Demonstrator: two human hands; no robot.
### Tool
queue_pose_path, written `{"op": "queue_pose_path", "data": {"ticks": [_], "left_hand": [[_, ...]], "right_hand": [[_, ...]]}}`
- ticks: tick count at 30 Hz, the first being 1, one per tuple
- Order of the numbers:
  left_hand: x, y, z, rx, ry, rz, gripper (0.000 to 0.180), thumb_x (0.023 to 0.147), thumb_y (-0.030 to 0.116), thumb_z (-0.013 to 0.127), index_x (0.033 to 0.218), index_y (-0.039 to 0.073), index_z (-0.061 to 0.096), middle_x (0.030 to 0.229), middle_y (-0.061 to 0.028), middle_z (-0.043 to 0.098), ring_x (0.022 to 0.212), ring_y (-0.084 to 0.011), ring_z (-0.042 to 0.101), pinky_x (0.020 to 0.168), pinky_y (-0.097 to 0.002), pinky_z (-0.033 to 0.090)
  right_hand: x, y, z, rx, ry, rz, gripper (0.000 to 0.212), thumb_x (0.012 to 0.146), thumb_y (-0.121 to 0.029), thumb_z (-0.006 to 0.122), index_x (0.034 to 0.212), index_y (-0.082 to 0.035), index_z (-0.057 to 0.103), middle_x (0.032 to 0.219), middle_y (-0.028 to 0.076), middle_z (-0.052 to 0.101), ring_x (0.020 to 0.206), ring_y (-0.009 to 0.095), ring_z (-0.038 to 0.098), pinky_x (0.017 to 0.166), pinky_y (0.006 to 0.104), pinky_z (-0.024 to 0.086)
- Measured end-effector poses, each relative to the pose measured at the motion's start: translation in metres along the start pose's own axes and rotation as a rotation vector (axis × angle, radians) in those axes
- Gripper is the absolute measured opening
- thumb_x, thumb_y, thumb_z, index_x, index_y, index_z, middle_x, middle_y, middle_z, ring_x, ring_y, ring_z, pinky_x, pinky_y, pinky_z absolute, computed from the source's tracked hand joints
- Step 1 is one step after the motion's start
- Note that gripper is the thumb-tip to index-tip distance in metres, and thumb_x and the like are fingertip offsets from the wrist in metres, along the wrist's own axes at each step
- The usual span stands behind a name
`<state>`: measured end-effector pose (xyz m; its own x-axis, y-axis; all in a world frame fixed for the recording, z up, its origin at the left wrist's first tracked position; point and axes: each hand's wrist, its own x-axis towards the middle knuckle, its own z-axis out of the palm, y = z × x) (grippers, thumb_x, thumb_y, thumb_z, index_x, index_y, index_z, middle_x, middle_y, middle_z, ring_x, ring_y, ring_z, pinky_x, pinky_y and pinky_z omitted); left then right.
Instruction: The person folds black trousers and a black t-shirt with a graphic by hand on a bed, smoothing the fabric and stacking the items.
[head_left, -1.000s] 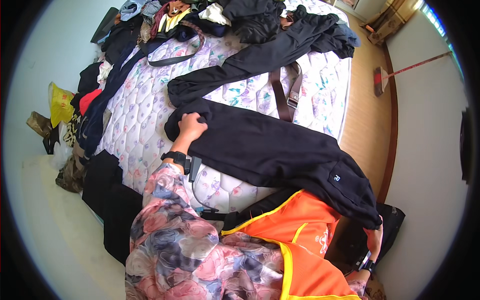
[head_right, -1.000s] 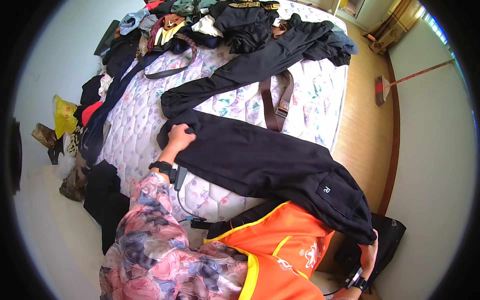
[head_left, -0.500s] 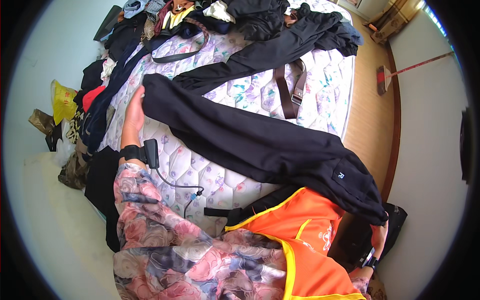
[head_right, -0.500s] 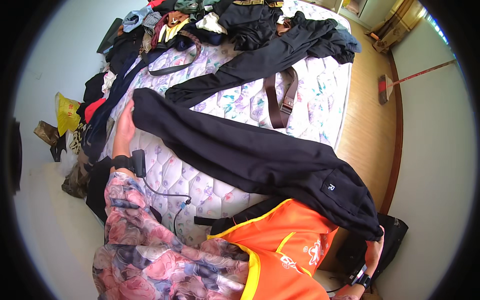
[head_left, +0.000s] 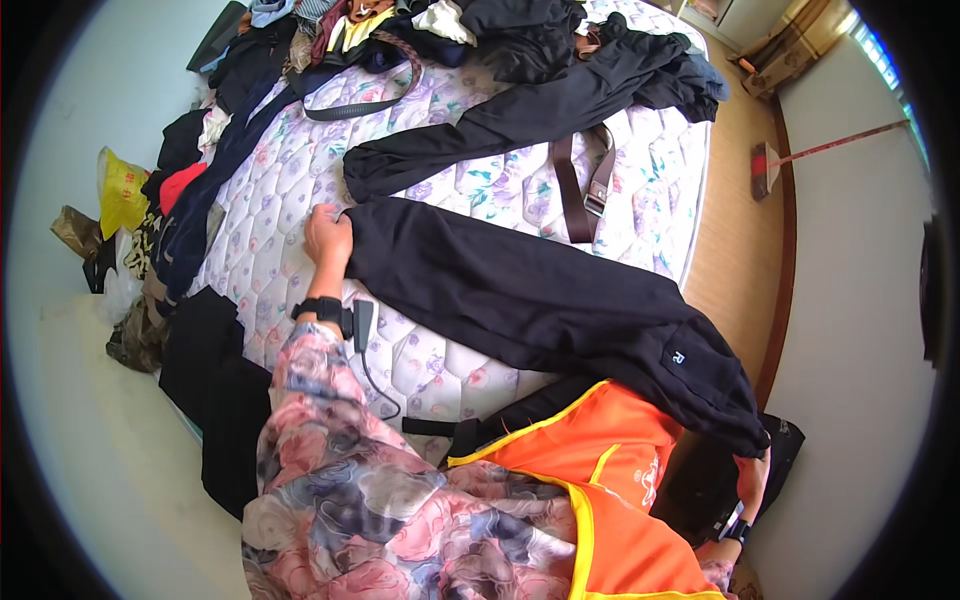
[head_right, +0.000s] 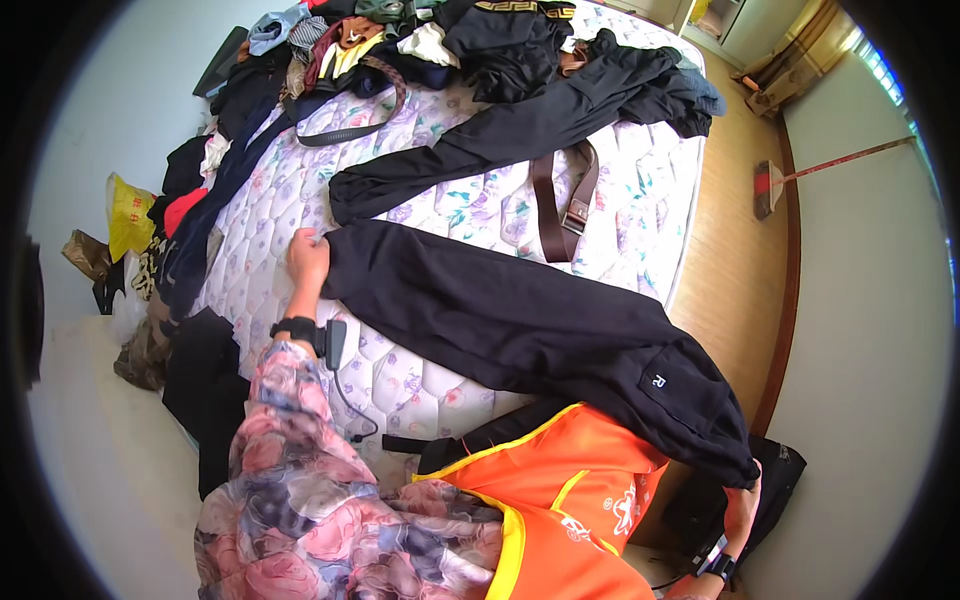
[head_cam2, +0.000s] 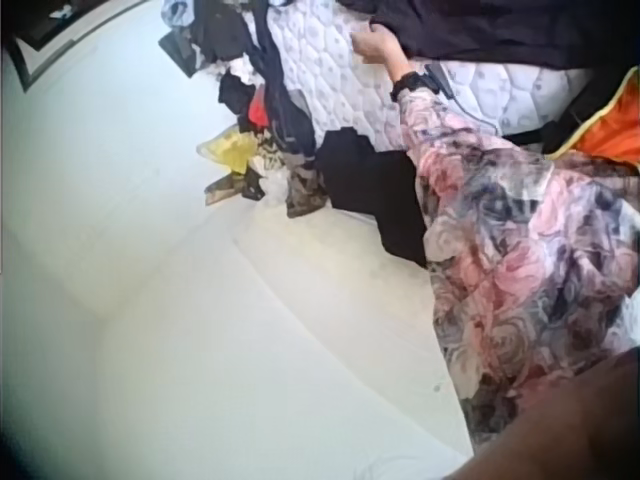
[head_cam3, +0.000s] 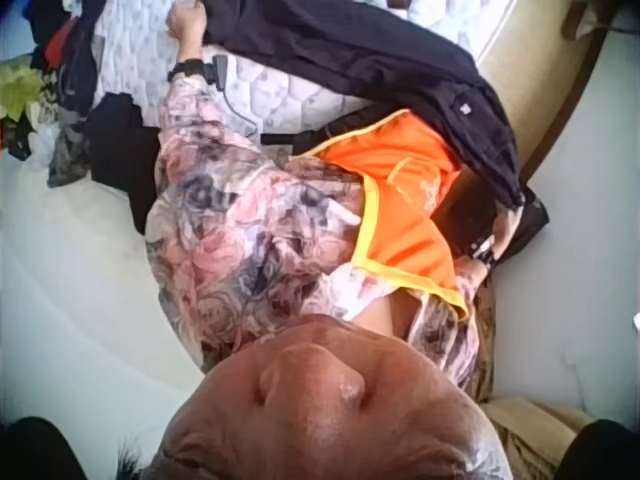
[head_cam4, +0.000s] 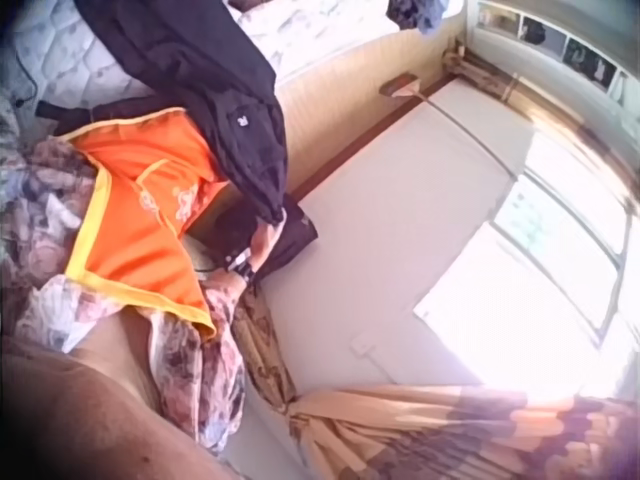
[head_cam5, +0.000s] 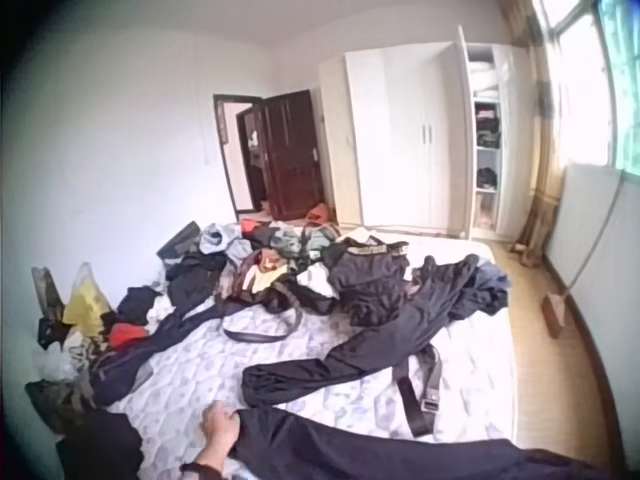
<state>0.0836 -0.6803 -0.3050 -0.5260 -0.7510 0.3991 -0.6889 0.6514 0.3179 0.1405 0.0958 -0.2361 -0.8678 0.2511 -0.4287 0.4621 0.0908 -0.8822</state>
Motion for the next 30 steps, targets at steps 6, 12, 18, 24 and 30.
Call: {"op": "queue_pose_path", "data": {"ticks": [6, 12, 18, 24, 30], "left_hand": [[0.013, 0.025, -0.016, -0.035, -0.849, 0.07, 0.04, 0.055, 0.032, 0.071, 0.079, 0.002, 0.06, 0.081, -0.0134, 0.064, 0.08, -0.0289, 0.061, 0.075, -0.0345, 0.045], [-0.01, 0.029, -0.029, -0.19, -0.89, 0.045, 0.039, 0.068, 0.037, 0.066, 0.083, 0.002, 0.06, 0.081, -0.0117, 0.064, 0.077, -0.0266, 0.061, 0.069, -0.0327, 0.046], [-0.022, 0.008, -0.009, -0.286, -0.712, 0.046, 0.03, 0.075, 0.031, 0.064, 0.08, 0.001, 0.063, 0.082, -0.0135, 0.066, 0.077, -0.0261, 0.063, 0.07, -0.0348, 0.048], [-0.016, 0.032, -0.019, 0.059, -1.007, 0.129, 0.051, 0.066, 0.04, 0.072, 0.09, -0.004, 0.062, 0.094, -0.0196, 0.064, 0.087, -0.0309, 0.062, 0.077, -0.0346, 0.048], [-0.019, 0.046, -0.019, -0.256, -1.104, 0.134, 0.059, 0.068, 0.02, 0.07, 0.117, -0.004, 0.047, 0.108, -0.0177, 0.058, 0.097, -0.0251, 0.057, 0.084, -0.0307, 0.045]], "right_hand": [[-0.003, 0.007, -0.003, 0.014, 0.035, 0.025, 0.055, 0.07, 0.007, 0.053, 0.121, -0.014, 0.048, 0.103, -0.003, 0.055, 0.092, 0.011, 0.053, 0.076, 0.0245, 0.044], [-0.002, 0.009, -0.001, 0.023, 0.029, 0.045, 0.057, 0.069, 0.006, 0.052, 0.123, -0.014, 0.047, 0.106, -0.002, 0.055, 0.094, 0.012, 0.054, 0.077, 0.0255, 0.044], [0.0, 0.004, 0.001, 0.012, 0.022, 0.035, 0.057, 0.069, 0.007, 0.051, 0.122, -0.014, 0.047, 0.106, -0.001, 0.056, 0.094, 0.012, 0.054, 0.076, 0.0253, 0.044], [-0.008, -0.003, 0.009, -0.019, 0.035, 0.029, 0.055, 0.069, 0.006, 0.051, 0.12, -0.013, 0.049, 0.103, -0.002, 0.056, 0.093, 0.011, 0.053, 0.076, 0.0244, 0.044], [-0.009, -0.002, 0.013, -0.012, 0.039, 0.019, 0.053, 0.069, 0.006, 0.052, 0.119, -0.012, 0.049, 0.102, -0.002, 0.056, 0.092, 0.011, 0.053, 0.076, 0.0245, 0.044]]}}
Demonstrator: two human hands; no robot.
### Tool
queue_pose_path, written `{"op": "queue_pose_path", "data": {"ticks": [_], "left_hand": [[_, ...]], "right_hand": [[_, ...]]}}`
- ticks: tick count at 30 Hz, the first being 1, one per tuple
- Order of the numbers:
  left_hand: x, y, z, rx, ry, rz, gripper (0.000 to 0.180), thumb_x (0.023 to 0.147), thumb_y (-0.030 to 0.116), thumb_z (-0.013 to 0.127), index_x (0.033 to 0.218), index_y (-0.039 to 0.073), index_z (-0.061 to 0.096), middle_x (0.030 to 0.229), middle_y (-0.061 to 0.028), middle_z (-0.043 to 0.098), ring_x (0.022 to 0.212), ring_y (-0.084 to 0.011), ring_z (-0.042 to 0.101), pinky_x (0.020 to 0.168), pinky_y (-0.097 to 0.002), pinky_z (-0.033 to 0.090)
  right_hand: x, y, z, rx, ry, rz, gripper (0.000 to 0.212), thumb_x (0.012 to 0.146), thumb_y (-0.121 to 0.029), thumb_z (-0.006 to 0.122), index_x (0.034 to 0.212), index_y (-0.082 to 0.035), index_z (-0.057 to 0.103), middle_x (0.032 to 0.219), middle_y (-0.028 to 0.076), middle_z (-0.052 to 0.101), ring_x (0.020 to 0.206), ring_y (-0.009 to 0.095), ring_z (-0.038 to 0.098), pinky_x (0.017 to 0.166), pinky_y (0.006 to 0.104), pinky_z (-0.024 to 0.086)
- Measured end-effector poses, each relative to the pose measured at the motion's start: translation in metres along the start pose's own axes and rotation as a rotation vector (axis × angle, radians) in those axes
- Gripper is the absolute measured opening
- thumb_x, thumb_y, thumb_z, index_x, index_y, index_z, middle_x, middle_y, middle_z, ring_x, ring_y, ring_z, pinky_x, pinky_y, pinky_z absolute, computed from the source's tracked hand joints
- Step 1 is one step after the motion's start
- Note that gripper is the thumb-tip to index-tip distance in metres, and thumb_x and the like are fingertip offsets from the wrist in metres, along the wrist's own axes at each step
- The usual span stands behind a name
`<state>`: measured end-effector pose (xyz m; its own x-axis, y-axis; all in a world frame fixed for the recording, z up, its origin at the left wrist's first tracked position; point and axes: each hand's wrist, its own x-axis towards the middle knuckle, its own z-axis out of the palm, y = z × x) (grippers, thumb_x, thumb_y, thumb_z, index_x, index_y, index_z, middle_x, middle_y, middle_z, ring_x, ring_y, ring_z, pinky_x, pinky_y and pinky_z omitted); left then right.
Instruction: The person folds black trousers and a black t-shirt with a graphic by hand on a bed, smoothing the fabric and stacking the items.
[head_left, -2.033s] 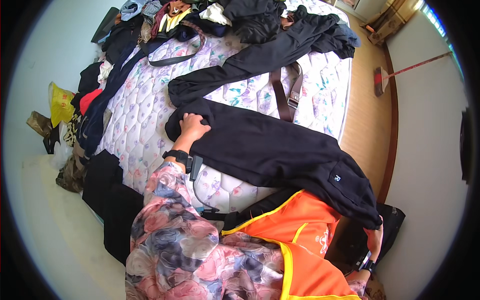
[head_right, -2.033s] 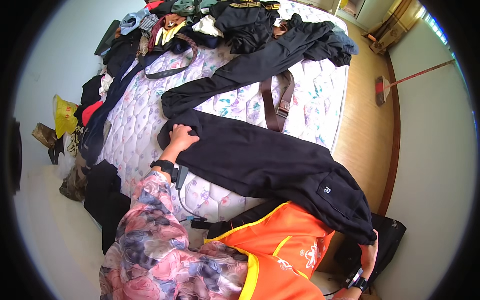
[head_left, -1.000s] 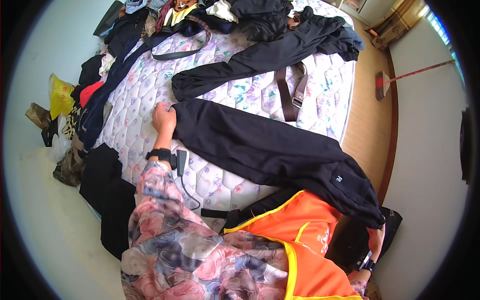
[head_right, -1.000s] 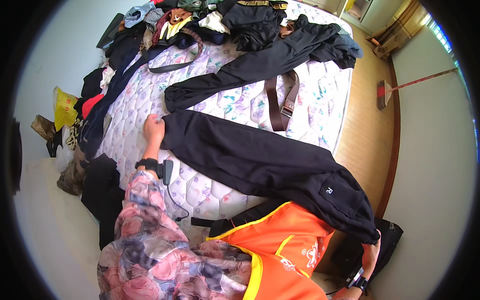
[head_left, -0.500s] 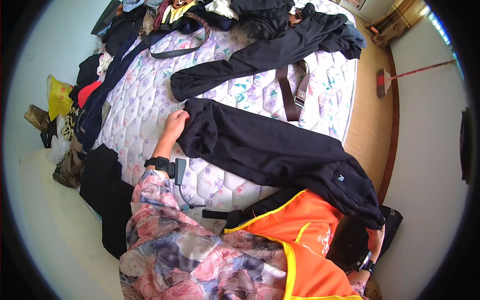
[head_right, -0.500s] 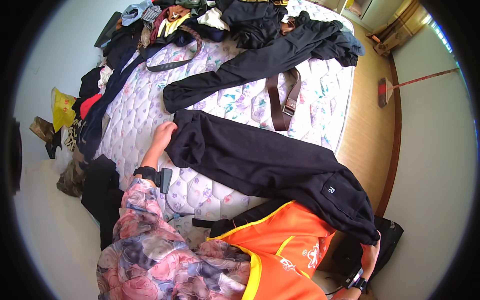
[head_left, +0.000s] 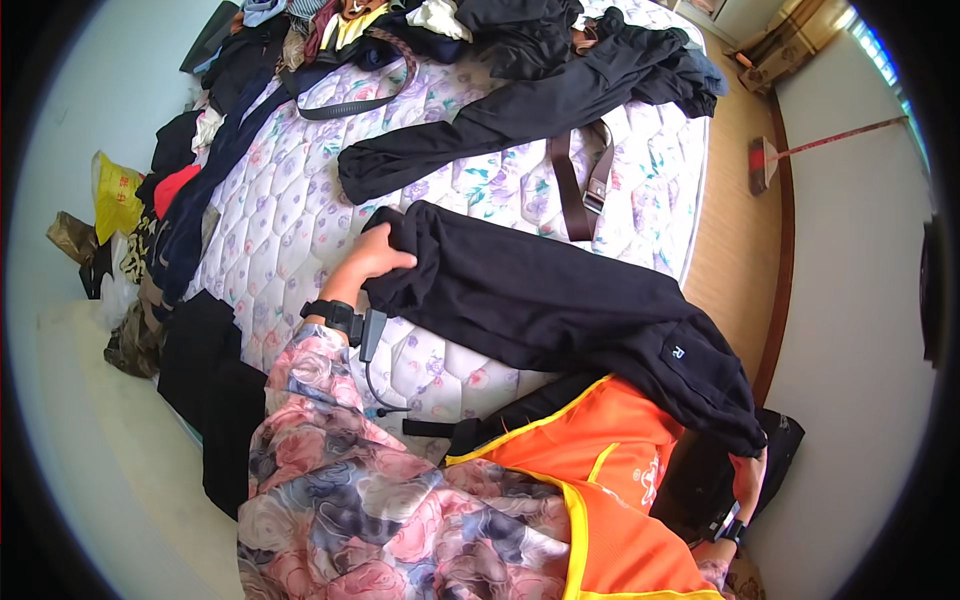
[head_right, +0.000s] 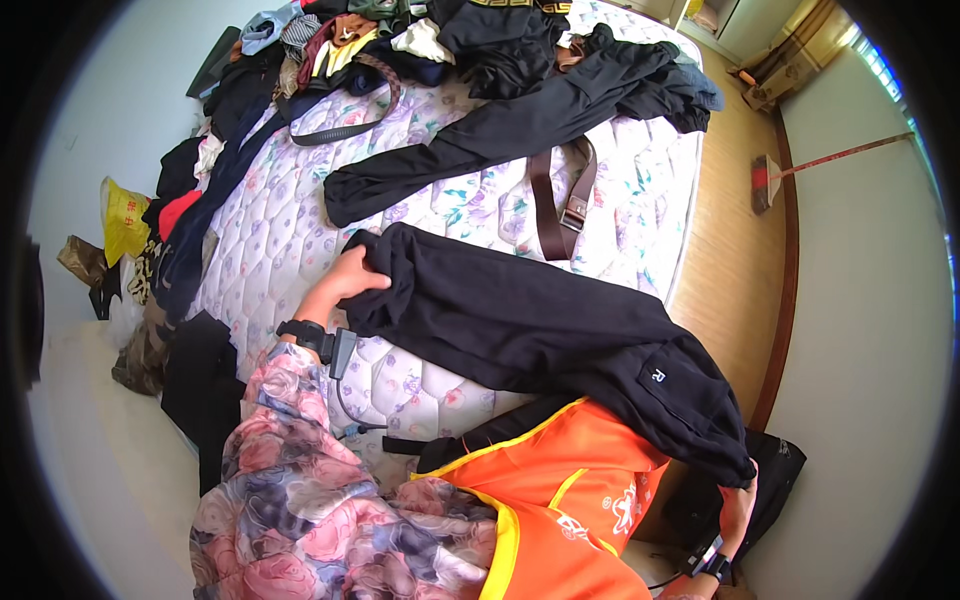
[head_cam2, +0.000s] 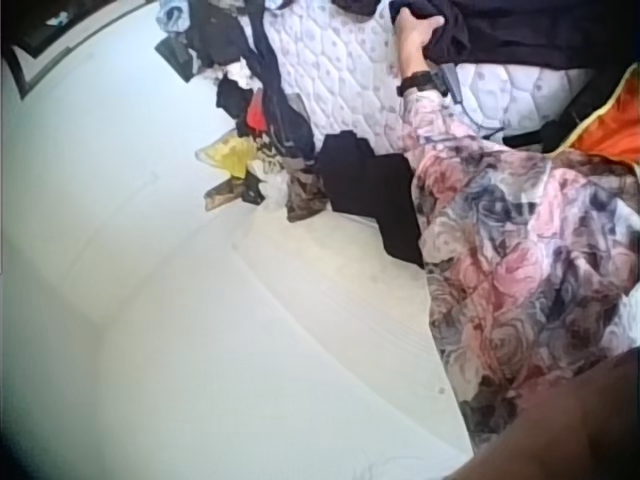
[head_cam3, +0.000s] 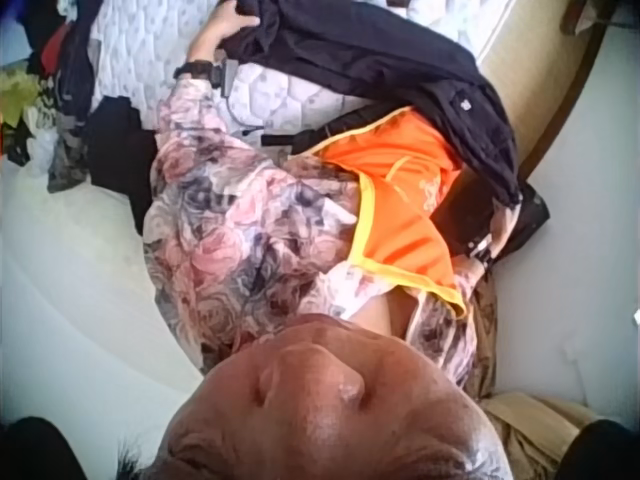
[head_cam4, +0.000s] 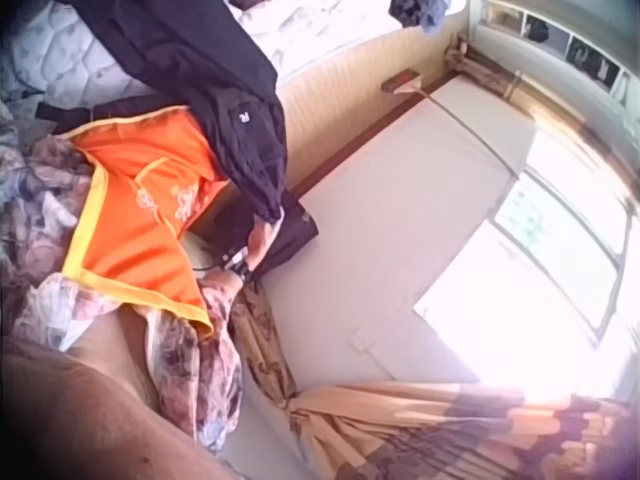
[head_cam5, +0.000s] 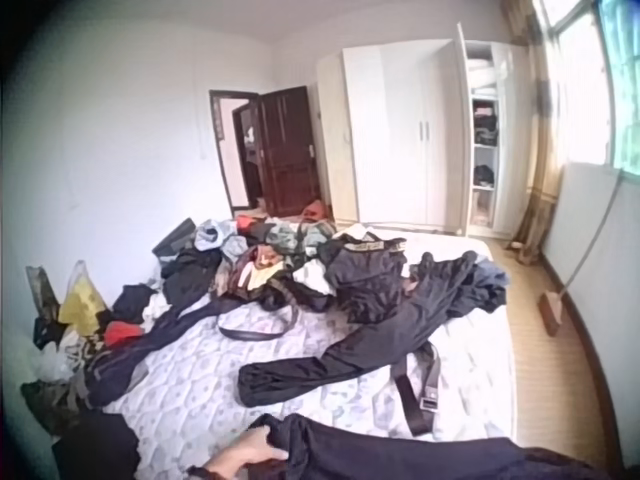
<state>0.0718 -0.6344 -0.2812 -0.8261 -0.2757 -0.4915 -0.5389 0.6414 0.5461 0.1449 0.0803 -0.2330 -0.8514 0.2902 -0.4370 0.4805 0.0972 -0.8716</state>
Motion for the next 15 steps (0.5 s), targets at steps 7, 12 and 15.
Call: {"op": "queue_pose_path", "data": {"ticks": [7, 12, 15], "left_hand": [[-0.009, -0.008, -0.02, -0.876, -0.117, -0.092, 0.056, 0.072, -0.013, 0.047, 0.121, 0.011, 0.035, 0.101, -0.0106, 0.052, 0.087, -0.0193, 0.056, 0.08, -0.0293, 0.048], [-0.008, 0.005, 0.003, -0.218, 0.22, -0.186, 0.049, 0.074, 0.01, 0.064, 0.111, 0.006, 0.031, 0.104, -0.0151, 0.05, 0.092, -0.0258, 0.053, 0.082, -0.0333, 0.044], [-0.001, -0.002, 0.011, -0.282, 0.216, -0.126, 0.058, 0.074, 0.012, 0.067, 0.114, 0.009, 0.026, 0.105, -0.0158, 0.05, 0.095, -0.0243, 0.053, 0.084, -0.0322, 0.044]], "right_hand": [[0.007, 0.009, -0.008, 0.022, -0.045, -0.011, 0.054, 0.069, 0.005, 0.053, 0.12, -0.013, 0.049, 0.103, -0.002, 0.055, 0.092, 0.01, 0.053, 0.075, 0.0235, 0.043], [0.0, 0.001, -0.003, 0.015, -0.024, -0.003, 0.053, 0.07, 0.004, 0.055, 0.12, -0.013, 0.05, 0.102, -0.003, 0.055, 0.091, 0.009, 0.053, 0.075, 0.0223, 0.043], [-0.002, 0.001, -0.001, 0.015, -0.021, -0.001, 0.052, 0.07, 0.004, 0.056, 0.119, -0.013, 0.05, 0.101, -0.003, 0.056, 0.09, 0.009, 0.053, 0.075, 0.0222, 0.043]]}}
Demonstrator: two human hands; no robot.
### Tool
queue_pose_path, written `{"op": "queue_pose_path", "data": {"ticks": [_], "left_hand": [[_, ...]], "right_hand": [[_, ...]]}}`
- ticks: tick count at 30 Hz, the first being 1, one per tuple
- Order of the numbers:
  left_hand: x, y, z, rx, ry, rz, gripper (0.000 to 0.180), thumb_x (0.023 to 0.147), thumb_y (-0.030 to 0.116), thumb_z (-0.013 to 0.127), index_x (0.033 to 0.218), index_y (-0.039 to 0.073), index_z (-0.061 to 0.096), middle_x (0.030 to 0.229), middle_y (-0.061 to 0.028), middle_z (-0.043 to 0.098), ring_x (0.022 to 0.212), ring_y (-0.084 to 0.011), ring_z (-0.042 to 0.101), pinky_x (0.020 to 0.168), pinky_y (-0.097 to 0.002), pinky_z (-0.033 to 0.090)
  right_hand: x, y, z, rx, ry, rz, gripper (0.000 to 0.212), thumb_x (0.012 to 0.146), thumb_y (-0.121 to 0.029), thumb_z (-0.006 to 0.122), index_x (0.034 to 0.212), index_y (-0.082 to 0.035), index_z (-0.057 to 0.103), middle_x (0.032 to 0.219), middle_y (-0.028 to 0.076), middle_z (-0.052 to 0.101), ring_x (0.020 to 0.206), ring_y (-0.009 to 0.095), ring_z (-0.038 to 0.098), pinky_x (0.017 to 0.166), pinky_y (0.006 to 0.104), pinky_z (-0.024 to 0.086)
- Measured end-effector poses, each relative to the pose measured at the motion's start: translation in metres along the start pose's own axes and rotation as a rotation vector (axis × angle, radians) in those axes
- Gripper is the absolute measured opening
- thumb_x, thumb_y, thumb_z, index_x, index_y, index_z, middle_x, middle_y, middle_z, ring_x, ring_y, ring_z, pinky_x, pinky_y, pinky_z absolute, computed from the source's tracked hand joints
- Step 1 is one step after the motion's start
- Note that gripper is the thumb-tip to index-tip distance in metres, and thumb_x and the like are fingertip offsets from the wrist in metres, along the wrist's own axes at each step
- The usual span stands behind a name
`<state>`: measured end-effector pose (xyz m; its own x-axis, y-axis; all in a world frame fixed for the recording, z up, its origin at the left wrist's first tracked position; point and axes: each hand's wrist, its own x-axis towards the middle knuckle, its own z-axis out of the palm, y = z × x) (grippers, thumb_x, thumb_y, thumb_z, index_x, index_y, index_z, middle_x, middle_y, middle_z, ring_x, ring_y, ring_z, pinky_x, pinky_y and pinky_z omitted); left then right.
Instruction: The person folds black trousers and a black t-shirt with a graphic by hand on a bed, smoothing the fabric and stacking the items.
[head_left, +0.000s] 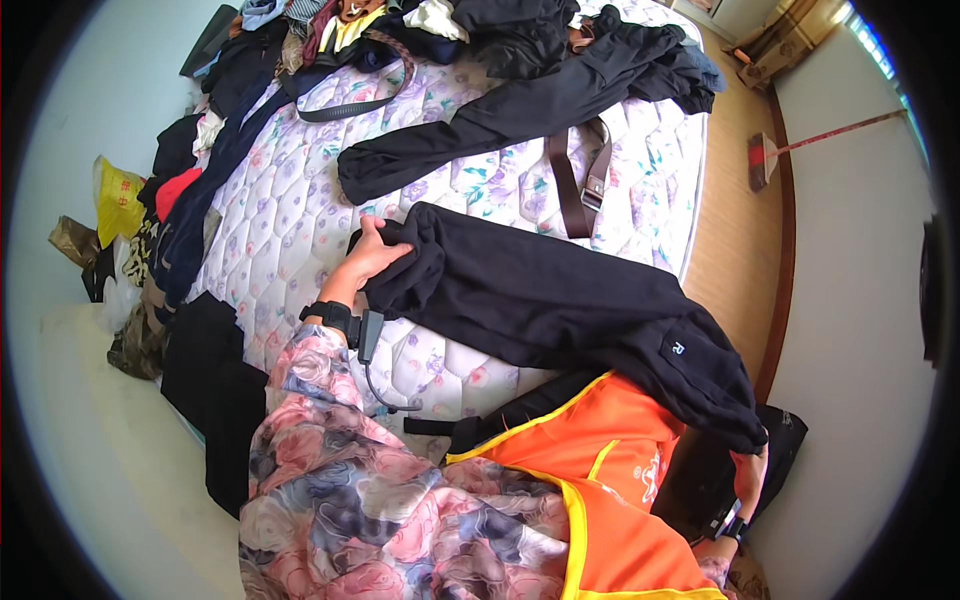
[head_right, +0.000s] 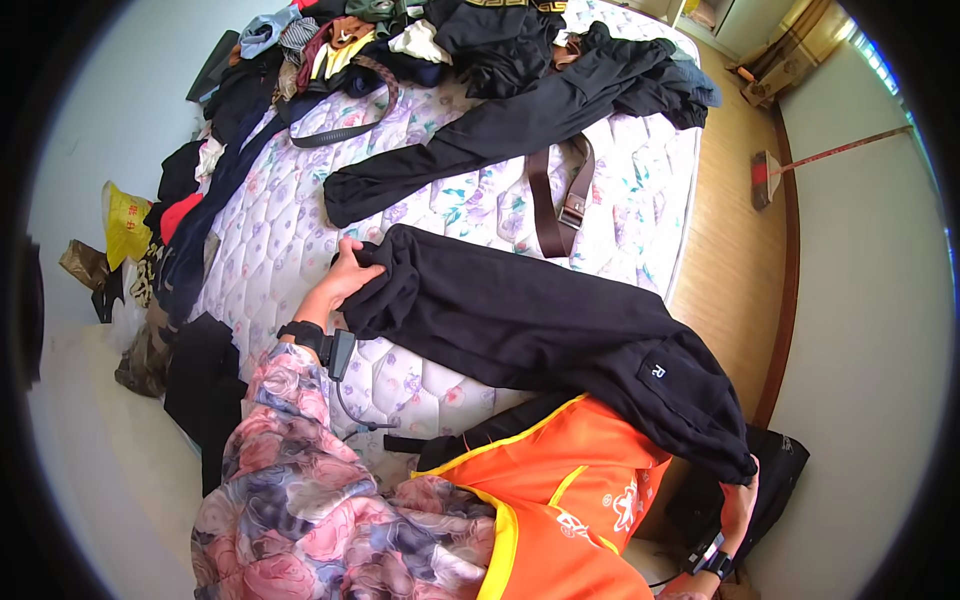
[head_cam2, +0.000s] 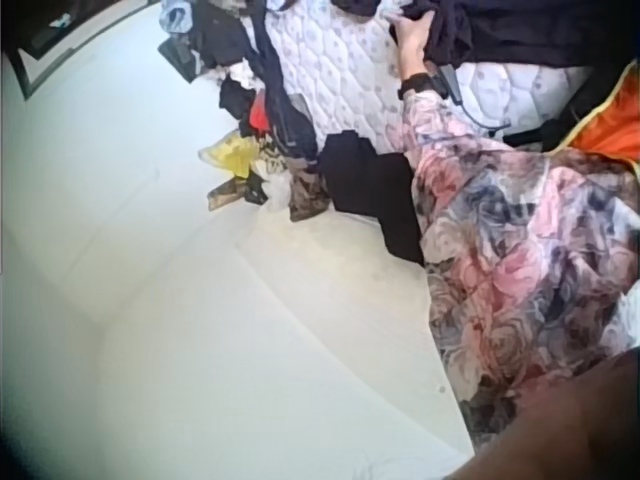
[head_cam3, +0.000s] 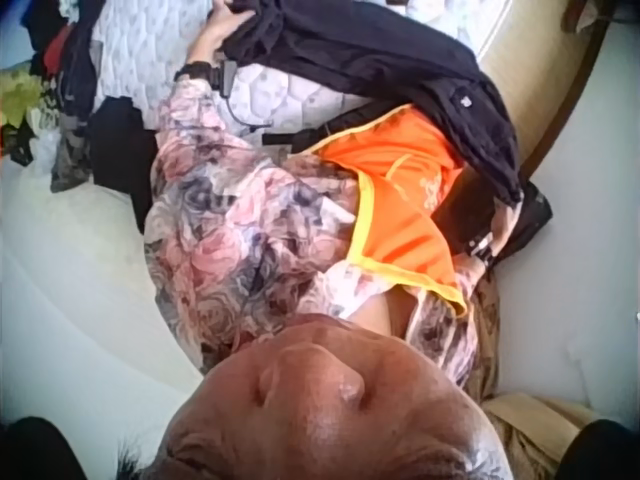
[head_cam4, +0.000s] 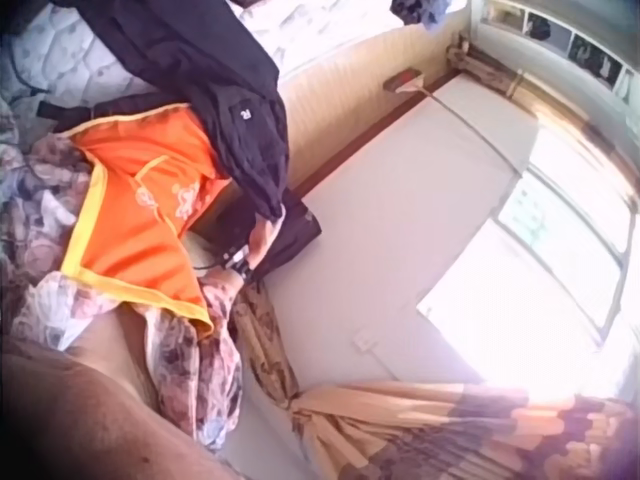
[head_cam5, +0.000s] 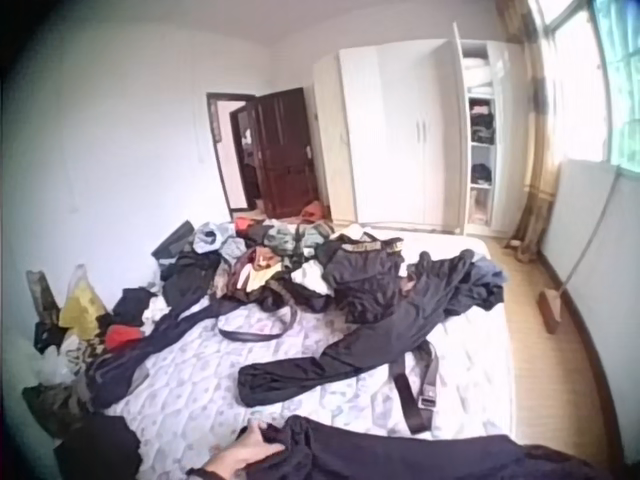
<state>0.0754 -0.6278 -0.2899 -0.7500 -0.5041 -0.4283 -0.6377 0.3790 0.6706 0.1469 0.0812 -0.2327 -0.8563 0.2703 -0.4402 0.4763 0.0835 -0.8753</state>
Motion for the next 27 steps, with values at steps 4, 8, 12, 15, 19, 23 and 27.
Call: {"op": "queue_pose_path", "data": {"ticks": [4, 8, 12, 15, 19, 23, 27], "left_hand": [[0.004, -0.011, -0.004, -0.557, -0.057, 0.022, 0.074, 0.071, 0.017, 0.074, 0.125, 0.01, 0.024, 0.12, -0.017, 0.044, 0.106, -0.0253, 0.05, 0.089, -0.034, 0.041], [-0.003, 0.008, -0.016, -0.972, -0.105, -0.032, 0.073, 0.07, 0.002, 0.069, 0.131, 0.012, 0.03, 0.117, -0.0114, 0.046, 0.099, -0.0206, 0.052, 0.086, -0.0319, 0.045], [-0.004, 0.003, -0.017, -1.059, -0.295, 0.062, 0.068, 0.069, -0.003, 0.066, 0.127, 0.014, 0.035, 0.108, -0.0081, 0.047, 0.095, -0.0197, 0.053, 0.084, -0.0321, 0.046], [-0.008, -0.001, -0.018, -0.979, -0.231, 0.01, 0.073, 0.067, -0.004, 0.067, 0.129, 0.016, 0.035, 0.113, -0.0103, 0.046, 0.1, -0.0208, 0.051, 0.088, -0.0329, 0.044], [-0.02, 0.018, -0.045, -0.732, -0.092, 0.127, 0.085, 0.067, -0.003, 0.068, 0.138, 0.018, 0.027, 0.126, -0.018, 0.04, 0.105, -0.0218, 0.051, 0.088, -0.034, 0.044], [-0.001, 0.007, -0.101, -0.915, 0.084, 0.192, 0.065, 0.069, -0.01, 0.053, 0.129, 0.011, 0.04, 0.115, -0.0172, 0.046, 0.085, -0.0196, 0.058, 0.076, -0.0301, 0.049], [0.028, -0.01, -0.148, -0.99, 0.356, 0.342, 0.061, 0.068, -0.015, 0.045, 0.125, 0.005, 0.042, 0.099, -0.0172, 0.053, 0.082, -0.0214, 0.057, 0.073, -0.0279, 0.049]], "right_hand": [[0.004, 0.003, 0.0, 0.021, -0.008, -0.005, 0.053, 0.069, 0.005, 0.057, 0.119, -0.013, 0.05, 0.101, -0.003, 0.056, 0.09, 0.01, 0.054, 0.075, 0.0225, 0.044], [0.004, 0.005, -0.004, 0.037, -0.021, -0.015, 0.054, 0.068, 0.005, 0.057, 0.118, -0.013, 0.05, 0.101, -0.003, 0.056, 0.09, 0.01, 0.054, 0.075, 0.0229, 0.044], [0.004, 0.005, -0.004, 0.041, -0.019, -0.009, 0.054, 0.068, 0.005, 0.057, 0.118, -0.013, 0.051, 0.101, -0.003, 0.056, 0.09, 0.01, 0.054, 0.075, 0.0232, 0.044], [0.005, 0.003, -0.001, 0.036, -0.025, -0.005, 0.053, 0.069, 0.005, 0.056, 0.118, -0.013, 0.051, 0.101, -0.003, 0.056, 0.089, 0.01, 0.054, 0.075, 0.0232, 0.044], [0.003, 0.001, -0.002, 0.031, -0.049, -0.022, 0.051, 0.07, 0.006, 0.055, 0.117, -0.013, 0.051, 0.1, -0.003, 0.056, 0.088, 0.01, 0.054, 0.074, 0.023, 0.044], [0.001, -0.001, 0.001, 0.001, -0.017, -0.028, 0.049, 0.07, 0.005, 0.055, 0.116, -0.013, 0.051, 0.1, -0.003, 0.056, 0.088, 0.01, 0.054, 0.074, 0.0227, 0.044], [-0.001, -0.007, 0.007, -0.015, 0.002, -0.029, 0.049, 0.07, 0.006, 0.054, 0.116, -0.012, 0.051, 0.1, -0.002, 0.056, 0.088, 0.011, 0.054, 0.075, 0.0231, 0.044]]}}
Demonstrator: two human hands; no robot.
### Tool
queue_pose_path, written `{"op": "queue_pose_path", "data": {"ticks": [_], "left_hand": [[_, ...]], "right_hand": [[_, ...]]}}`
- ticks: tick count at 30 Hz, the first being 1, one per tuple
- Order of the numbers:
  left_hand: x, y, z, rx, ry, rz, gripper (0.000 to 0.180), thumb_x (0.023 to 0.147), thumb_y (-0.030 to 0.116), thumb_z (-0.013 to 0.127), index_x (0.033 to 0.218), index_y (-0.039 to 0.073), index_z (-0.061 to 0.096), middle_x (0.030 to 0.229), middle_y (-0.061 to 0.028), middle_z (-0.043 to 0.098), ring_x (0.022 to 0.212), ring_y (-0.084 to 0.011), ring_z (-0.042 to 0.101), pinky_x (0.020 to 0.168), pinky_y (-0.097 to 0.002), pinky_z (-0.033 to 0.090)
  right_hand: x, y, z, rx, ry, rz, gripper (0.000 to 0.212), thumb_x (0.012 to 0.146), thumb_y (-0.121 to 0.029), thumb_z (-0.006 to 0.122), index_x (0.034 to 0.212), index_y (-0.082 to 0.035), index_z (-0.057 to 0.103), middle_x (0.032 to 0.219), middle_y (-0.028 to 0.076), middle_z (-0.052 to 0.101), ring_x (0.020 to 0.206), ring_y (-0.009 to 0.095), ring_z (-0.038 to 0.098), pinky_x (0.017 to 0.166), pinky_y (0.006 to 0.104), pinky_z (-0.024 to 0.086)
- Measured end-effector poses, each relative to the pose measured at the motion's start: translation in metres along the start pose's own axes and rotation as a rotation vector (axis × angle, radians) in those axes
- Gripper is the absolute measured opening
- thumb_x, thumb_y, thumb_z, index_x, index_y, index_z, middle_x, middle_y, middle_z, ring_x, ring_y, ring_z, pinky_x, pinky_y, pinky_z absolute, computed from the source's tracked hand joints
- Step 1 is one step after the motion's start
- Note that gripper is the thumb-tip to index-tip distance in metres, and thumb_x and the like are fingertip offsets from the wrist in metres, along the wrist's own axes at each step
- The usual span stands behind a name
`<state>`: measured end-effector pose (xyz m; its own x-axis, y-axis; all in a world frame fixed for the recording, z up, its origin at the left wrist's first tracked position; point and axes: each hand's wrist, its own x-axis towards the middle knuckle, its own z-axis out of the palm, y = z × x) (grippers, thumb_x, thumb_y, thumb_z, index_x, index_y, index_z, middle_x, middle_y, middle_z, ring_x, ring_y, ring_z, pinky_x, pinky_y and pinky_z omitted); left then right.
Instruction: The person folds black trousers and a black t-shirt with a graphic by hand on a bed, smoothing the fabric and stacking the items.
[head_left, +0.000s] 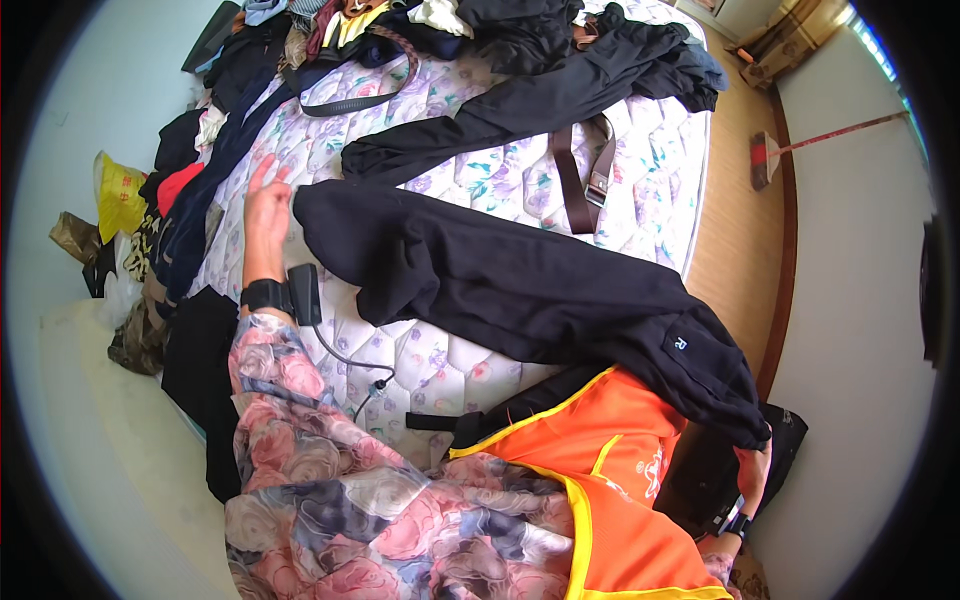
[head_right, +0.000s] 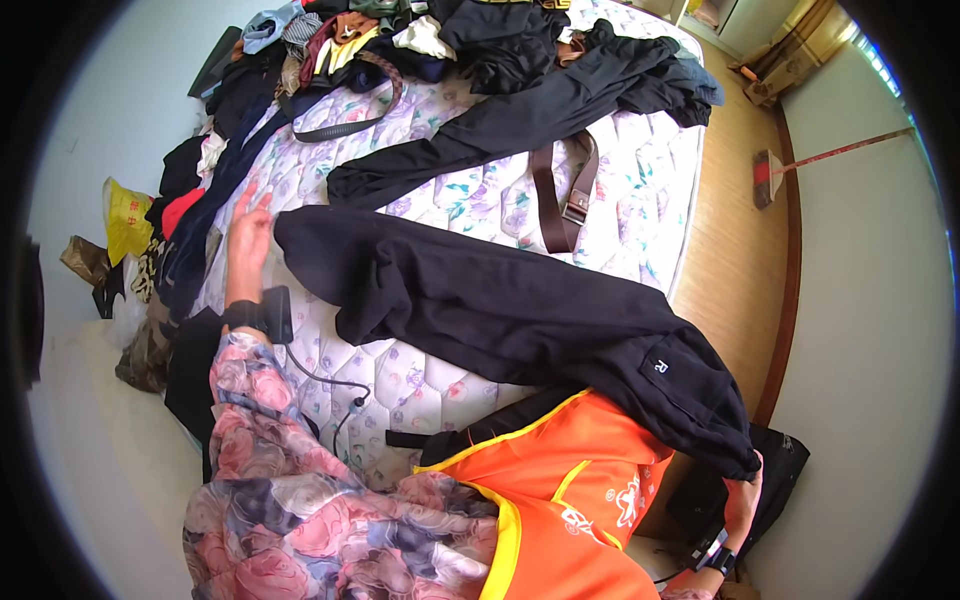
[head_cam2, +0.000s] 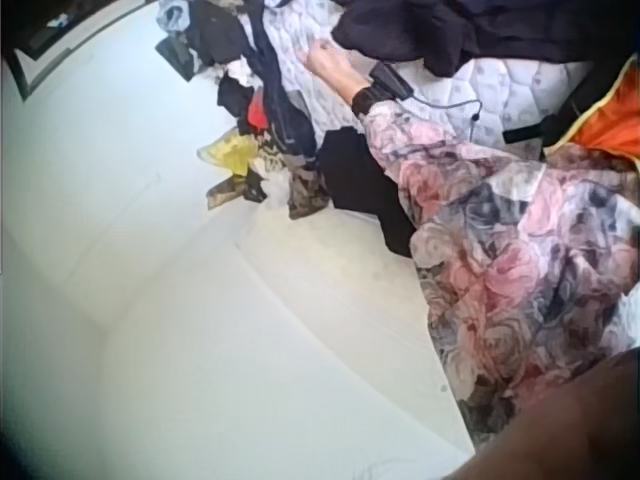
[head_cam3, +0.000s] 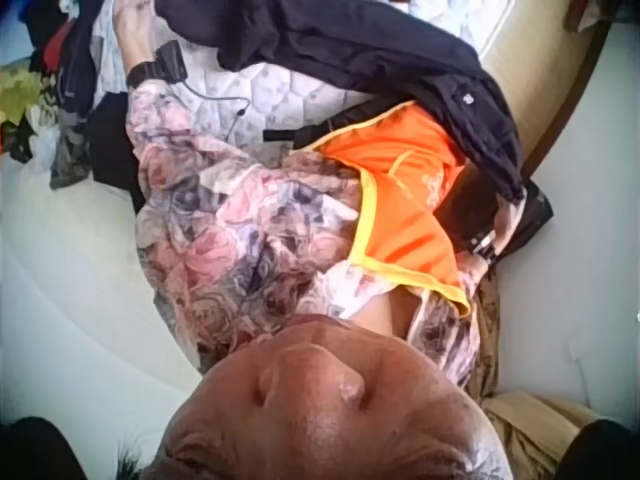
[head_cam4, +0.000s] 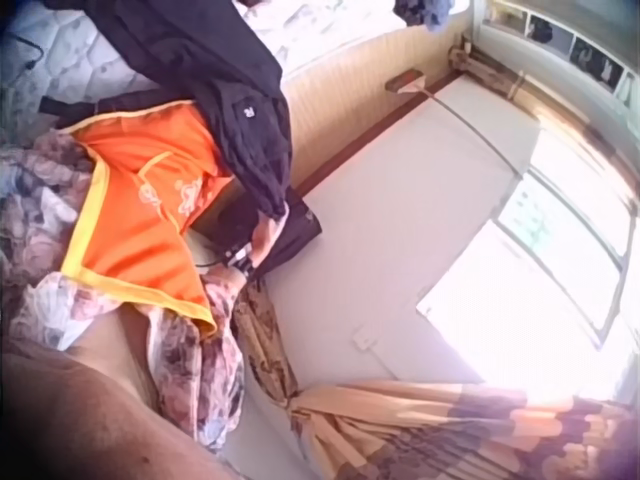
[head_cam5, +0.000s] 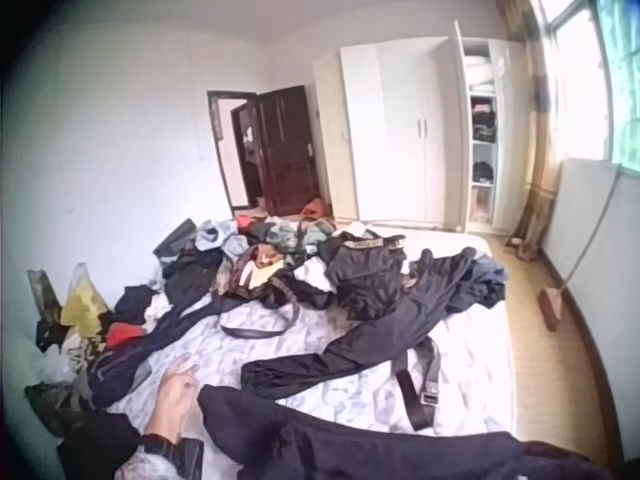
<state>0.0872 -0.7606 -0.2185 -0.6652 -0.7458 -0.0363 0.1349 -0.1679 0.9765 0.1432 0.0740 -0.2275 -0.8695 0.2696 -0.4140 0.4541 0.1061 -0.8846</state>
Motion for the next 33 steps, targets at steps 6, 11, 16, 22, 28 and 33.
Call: {"op": "queue_pose_path", "data": {"ticks": [6, 11, 16, 22, 28, 33], "left_hand": [[0.041, -0.07, -0.054, 0.553, 0.05, -0.265, 0.049, 0.076, -0.008, 0.045, 0.124, 0.003, 0.039, 0.097, -0.0153, 0.052, 0.084, -0.026, 0.058, 0.077, -0.0369, 0.053], [-0.01, -0.095, -0.013, 0.534, -0.083, -0.609, 0.036, 0.079, 0.003, 0.054, 0.114, 0.001, 0.048, 0.092, -0.0055, 0.052, 0.078, -0.0198, 0.057, 0.069, -0.0316, 0.05], [-0.019, -0.124, -0.011, 1.224, -0.231, -0.045, 0.065, 0.066, 0.017, 0.072, 0.122, 0.001, 0.044, 0.113, -0.013, 0.045, 0.104, -0.0296, 0.048, 0.094, -0.0351, 0.038], [-0.021, -0.108, -0.003, 1.724, -0.201, -0.081, 0.065, 0.066, 0.049, 0.067, 0.108, -0.001, 0.06, 0.122, -0.0197, 0.045, 0.113, -0.0351, 0.043, 0.097, -0.0377, 0.036], [-0.013, -0.065, -0.032, 1.586, 0.403, 0.116, 0.038, 0.068, 0.024, 0.067, 0.098, 0.003, 0.055, 0.094, -0.0202, 0.058, 0.096, -0.033, 0.055, 0.085, -0.0398, 0.043], [-0.08, -0.049, 0.038, 1.071, -0.019, 0.253, 0.011, 0.071, 0.014, 0.064, 0.07, 0.005, 0.058, 0.065, -0.0083, 0.061, 0.062, -0.0221, 0.06, 0.061, -0.0337, 0.048]], "right_hand": [[0.002, 0.003, 0.0, 0.024, -0.03, -0.009, 0.051, 0.069, 0.006, 0.053, 0.117, -0.012, 0.051, 0.101, -0.001, 0.056, 0.091, 0.011, 0.054, 0.076, 0.0239, 0.044], [-0.003, -0.003, 0.002, 0.027, -0.018, -0.003, 0.05, 0.07, 0.006, 0.052, 0.117, -0.012, 0.051, 0.101, -0.001, 0.056, 0.091, 0.011, 0.054, 0.076, 0.0236, 0.044], [-0.001, -0.006, -0.001, -0.021, -0.015, 0.009, 0.05, 0.069, 0.006, 0.053, 0.116, -0.012, 0.051, 0.099, -0.002, 0.056, 0.09, 0.01, 0.053, 0.076, 0.0232, 0.044], [0.001, -0.007, 0.005, -0.005, -0.012, 0.007, 0.049, 0.069, 0.007, 0.053, 0.114, -0.012, 0.052, 0.098, -0.003, 0.056, 0.089, 0.01, 0.053, 0.074, 0.0226, 0.044], [-0.001, -0.005, 0.0, -0.004, 0.001, 0.008, 0.05, 0.068, 0.008, 0.053, 0.114, -0.013, 0.052, 0.098, -0.004, 0.056, 0.088, 0.009, 0.053, 0.073, 0.0228, 0.043], [-0.002, -0.007, 0.006, 0.038, 0.005, 0.014, 0.051, 0.068, 0.009, 0.052, 0.114, -0.013, 0.052, 0.098, -0.004, 0.056, 0.088, 0.009, 0.053, 0.074, 0.0231, 0.044]]}}
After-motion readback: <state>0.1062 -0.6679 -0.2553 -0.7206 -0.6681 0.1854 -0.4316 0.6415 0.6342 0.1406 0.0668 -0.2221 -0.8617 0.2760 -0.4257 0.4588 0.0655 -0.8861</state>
